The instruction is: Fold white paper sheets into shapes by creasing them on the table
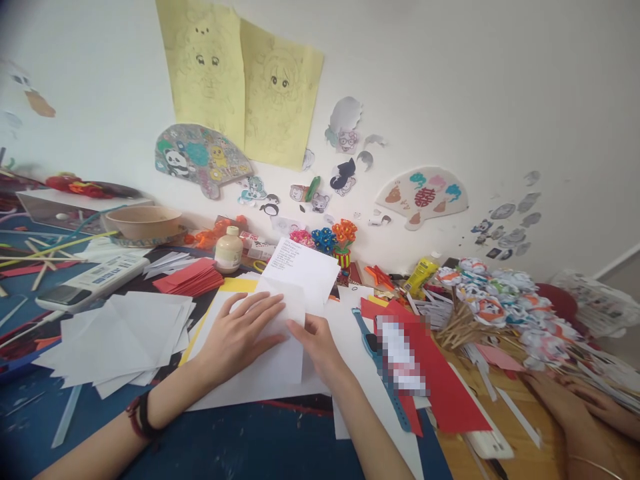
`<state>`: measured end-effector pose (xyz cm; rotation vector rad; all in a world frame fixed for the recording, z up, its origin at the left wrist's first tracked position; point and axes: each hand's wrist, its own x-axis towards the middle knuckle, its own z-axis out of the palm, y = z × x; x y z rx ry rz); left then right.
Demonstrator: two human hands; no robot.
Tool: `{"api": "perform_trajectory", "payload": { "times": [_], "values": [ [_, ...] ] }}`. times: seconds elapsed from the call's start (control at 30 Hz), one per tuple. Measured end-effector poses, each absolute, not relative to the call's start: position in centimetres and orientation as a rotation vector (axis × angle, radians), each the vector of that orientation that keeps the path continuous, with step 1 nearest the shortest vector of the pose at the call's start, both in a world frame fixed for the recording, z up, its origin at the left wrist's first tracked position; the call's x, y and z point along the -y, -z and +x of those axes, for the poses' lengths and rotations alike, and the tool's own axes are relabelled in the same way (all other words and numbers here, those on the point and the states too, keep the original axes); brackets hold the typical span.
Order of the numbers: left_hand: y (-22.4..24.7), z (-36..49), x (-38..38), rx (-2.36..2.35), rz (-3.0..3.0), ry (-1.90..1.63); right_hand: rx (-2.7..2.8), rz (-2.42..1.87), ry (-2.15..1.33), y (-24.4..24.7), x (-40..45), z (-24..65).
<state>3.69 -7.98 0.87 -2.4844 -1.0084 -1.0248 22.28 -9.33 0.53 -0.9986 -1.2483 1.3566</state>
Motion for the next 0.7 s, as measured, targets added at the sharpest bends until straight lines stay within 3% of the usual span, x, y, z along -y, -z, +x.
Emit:
{"api": "perform_trajectory", "payload": {
  "times": [0.5,0.7],
  "values": [
    [-1.7,3.2,8.7,1.102,-2.424,1.125,1.378,-0.934,-1.228,-1.3,9.3,23.2],
    [-2.8,2.3,8.1,1.426,-2.380,1.646,1.234,-0.995,-1.051,-0.2,7.8,24.5]
  ]
}}
